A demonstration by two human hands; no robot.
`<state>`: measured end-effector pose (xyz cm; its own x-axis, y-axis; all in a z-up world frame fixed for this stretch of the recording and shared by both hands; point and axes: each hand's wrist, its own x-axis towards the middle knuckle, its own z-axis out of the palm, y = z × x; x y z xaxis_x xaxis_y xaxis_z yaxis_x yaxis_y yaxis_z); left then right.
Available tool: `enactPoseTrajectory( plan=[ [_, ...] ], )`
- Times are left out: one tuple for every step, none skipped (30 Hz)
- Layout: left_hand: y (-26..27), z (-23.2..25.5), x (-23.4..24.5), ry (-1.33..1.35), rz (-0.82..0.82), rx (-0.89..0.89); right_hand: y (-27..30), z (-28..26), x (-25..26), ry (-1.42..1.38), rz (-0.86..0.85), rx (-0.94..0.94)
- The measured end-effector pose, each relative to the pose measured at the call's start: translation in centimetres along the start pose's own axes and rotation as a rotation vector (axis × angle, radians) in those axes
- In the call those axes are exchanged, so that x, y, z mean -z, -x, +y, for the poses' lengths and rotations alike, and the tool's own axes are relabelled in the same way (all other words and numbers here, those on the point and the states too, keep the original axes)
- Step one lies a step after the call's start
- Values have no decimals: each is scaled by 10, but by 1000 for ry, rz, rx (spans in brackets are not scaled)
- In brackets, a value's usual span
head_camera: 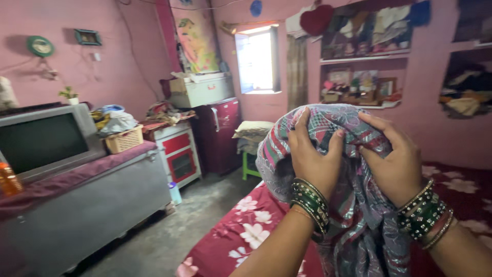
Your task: The person folds a fabric item and then uses both hands to pull and smooth a floral bedsheet over a bed, tucking in the edges.
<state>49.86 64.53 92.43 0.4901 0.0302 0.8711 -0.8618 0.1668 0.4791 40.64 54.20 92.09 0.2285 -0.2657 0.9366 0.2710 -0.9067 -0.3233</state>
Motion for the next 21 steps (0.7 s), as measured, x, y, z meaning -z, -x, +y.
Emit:
enactPoseTrajectory(
  plan=[
    [-6,-7,16,-9,-3,-5,1,-9,-15,-4,-2,2],
    [-12,-12,32,-16,-6,-8,2,-19,-29,-25,8,15],
    [-18,-16,47,-22,-10,-11,3,-28,-44,-45,18,27],
    [-24,-20,62,-23,-8,-21,4,-38,-58,-67,29,42],
    [-30,-24,76,-24,-6,-31,5,-46,-70,-73,32,26],
    [-35,-28,90,-30,-6,-42,6,-55,-83,-84,35,8],
    [-43,-32,104,-49,-11,-40,7,-63,-97,-95,38,-9],
    [-48,-36,117,-66,-17,-28,9,-71,-109,-109,45,6],
    [-52,-40,130,-84,-22,-17,10,-79,-123,-123,52,21],
    [-57,-46,144,-102,-11,-20,9,-85,-137,-138,60,44],
    [-62,-52,157,-121,0,-24,9,-91,-150,-149,51,45],
    [-67,-58,168,-140,15,-25,8,-96,-164,-161,38,48],
    [-71,-64,180,-148,28,-20,8,-102,-177,-172,25,51],
    [-77,-71,192,-158,41,-17,6,-108,-191,-214,11,40],
    [-82,-78,204,-167,55,-15,6,-113,-205,-256,-2,30],
    [-87,-85,213,-174,61,-22,5,-117,-219,-299,-16,19],
    [-91,-93,222,-181,66,-29,4,-120,-232,-285,-15,21],
    [-96,-102,230,-189,71,-34,4,-122,-245,-272,-16,23],
    [-100,-111,238,-207,72,-27,4,-123,-259,-259,-16,24],
    [-105,-120,246,-225,72,-21,4,-125,-273,-296,-22,15],
    [-111,-129,254,-244,71,-14,3,-126,-287,-333,-28,6]
  ],
)
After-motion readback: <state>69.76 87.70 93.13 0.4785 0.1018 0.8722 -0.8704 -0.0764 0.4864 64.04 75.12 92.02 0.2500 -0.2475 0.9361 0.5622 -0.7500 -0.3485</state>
